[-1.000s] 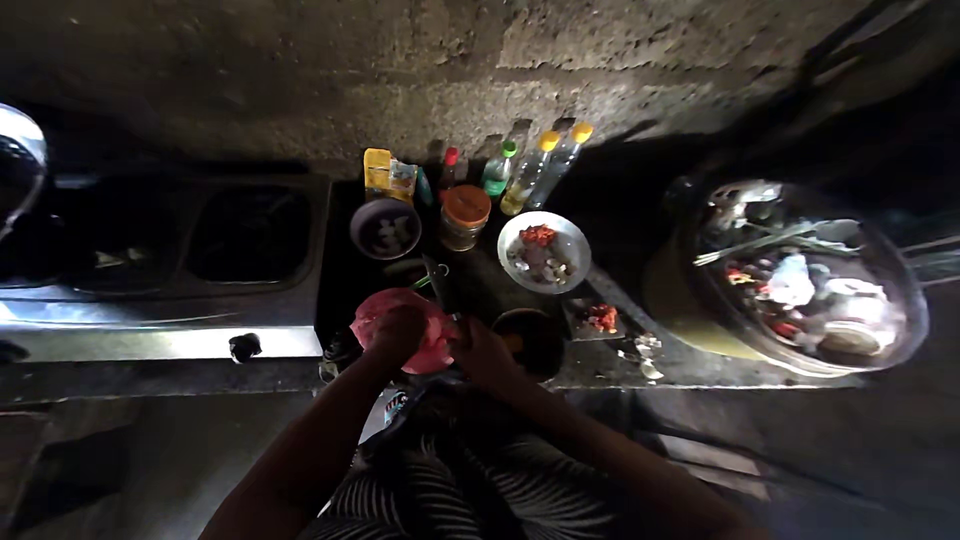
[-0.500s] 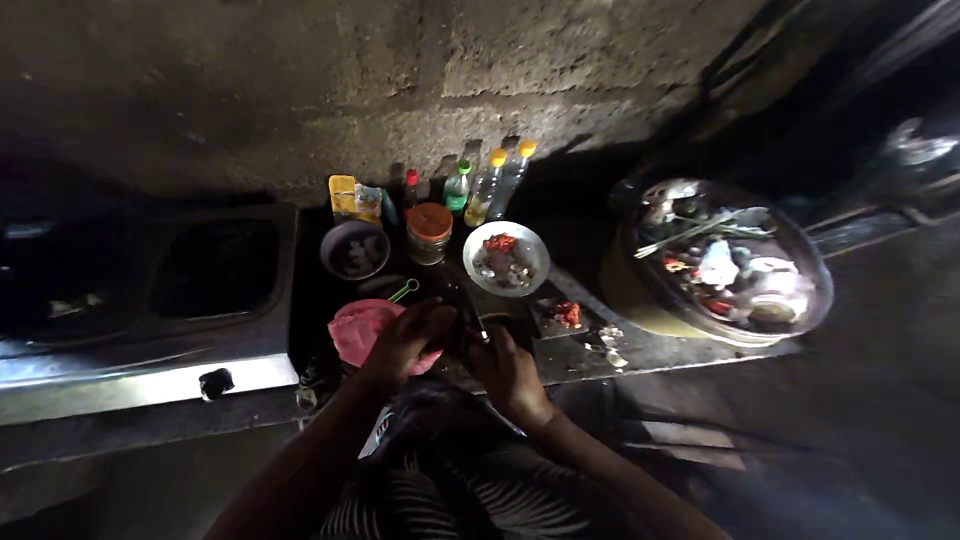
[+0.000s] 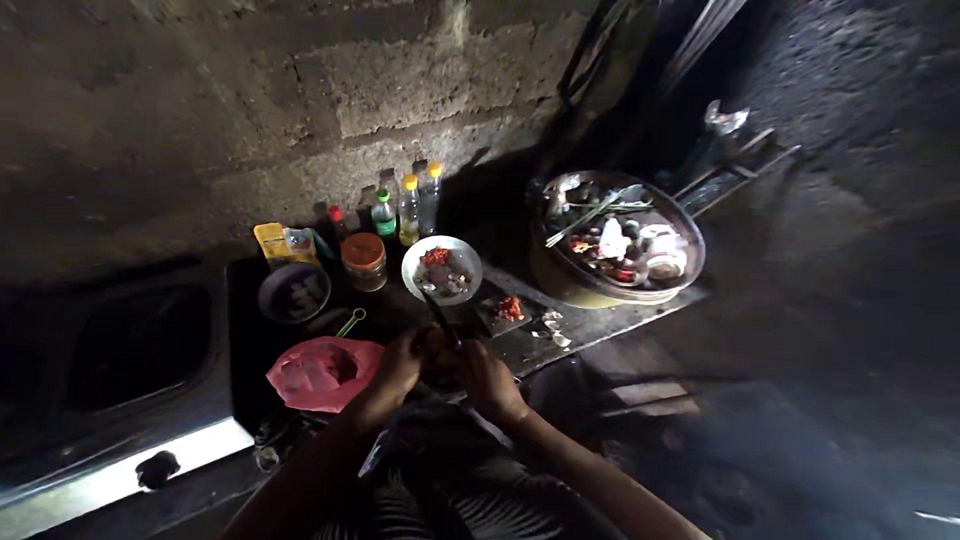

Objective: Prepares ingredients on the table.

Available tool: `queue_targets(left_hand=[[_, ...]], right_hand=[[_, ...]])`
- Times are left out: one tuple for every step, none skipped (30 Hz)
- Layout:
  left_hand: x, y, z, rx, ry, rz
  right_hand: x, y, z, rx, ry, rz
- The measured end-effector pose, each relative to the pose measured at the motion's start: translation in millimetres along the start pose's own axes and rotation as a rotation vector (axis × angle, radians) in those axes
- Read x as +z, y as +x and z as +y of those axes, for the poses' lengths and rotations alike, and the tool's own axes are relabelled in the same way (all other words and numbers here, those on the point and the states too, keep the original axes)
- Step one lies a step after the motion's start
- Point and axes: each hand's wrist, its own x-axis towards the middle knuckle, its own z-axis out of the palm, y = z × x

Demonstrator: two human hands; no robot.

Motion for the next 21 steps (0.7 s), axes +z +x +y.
queue_targets(left_hand=[[0.9,0.4,-0.6,-0.013,-0.053,-0.022],[2.1,0.1,-2.3,-0.024,-0.088,-0.035],[3.0,0.3,-4.0,-0.035,-0.088,-0.048],[3.8,1.0,-4.1,-0.036,-0.064,-0.060],[4.3,1.8,-2.9,-0.036,-0.007,-0.072],[4.5,2.8,-2.4,-0.036,0.073,-0.085],[5.1,3.7,-1.5,-0.024,0.158,-0.092],[5.4,4.6,-1.2,-0.003,0.238,-0.094],[5.1,5.5,-1.9,0.017,0.302,-0.090],[4.6,6.5,-3.0,0.035,0.344,-0.084],[4.1,7.4,-4.1,0.051,0.371,-0.084],[3.5,8.1,-5.3,0.062,0.399,-0.087],[3.1,9.0,-6.0,0.064,0.437,-0.092],[3.5,9.7,-5.8,0.064,0.468,-0.093],[4.5,9.6,-4.5,0.061,0.497,-0.092],[6.0,9.4,-3.7,0.065,0.522,-0.086],[7.0,9.2,-3.7,0.071,0.542,-0.082],[7.5,9.2,-4.6,0.075,0.553,-0.081],[7.5,9.9,-6.0,0.079,0.555,-0.084],[7.2,11.0,-8.2,0.083,0.557,-0.088],[6.9,12.3,-10.5,0.087,0.559,-0.093]], right_hand=[[-0.8,1.0,3.4,-0.027,0.034,0.068],[-1.7,3.6,8.2,-0.052,0.068,0.118],[-3.5,8.8,13.8,-0.072,0.090,0.137],[-6.2,15.5,18.7,-0.097,0.096,0.138],[-9.6,22.0,22.3,-0.127,0.095,0.119],[-13.0,27.6,25.0,-0.153,0.091,0.081],[-15.4,32.4,27.7,-0.171,0.088,0.037],[-16.7,36.9,30.3,-0.182,0.081,-0.002],[-17.4,40.8,32.5,-0.190,0.076,-0.034],[-17.0,44.0,34.9,-0.205,0.075,-0.050],[-16.3,46.3,36.7,-0.220,0.078,-0.060],[-14.8,47.8,38.1,-0.231,0.086,-0.066],[-12.7,48.6,39.1,-0.239,0.096,-0.071],[-10.2,48.8,39.4,-0.239,0.104,-0.075],[-7.9,48.9,39.0,-0.236,0.105,-0.078],[-5.5,49.2,38.4,-0.236,0.102,-0.074],[-3.7,49.5,37.9,-0.236,0.095,-0.073],[-1.8,50.4,38.0,-0.237,0.091,-0.072],[-0.6,51.7,38.4,-0.241,0.087,-0.072],[-0.2,52.8,38.7,-0.242,0.080,-0.076],[0.1,53.8,39.3,-0.243,0.071,-0.080]])
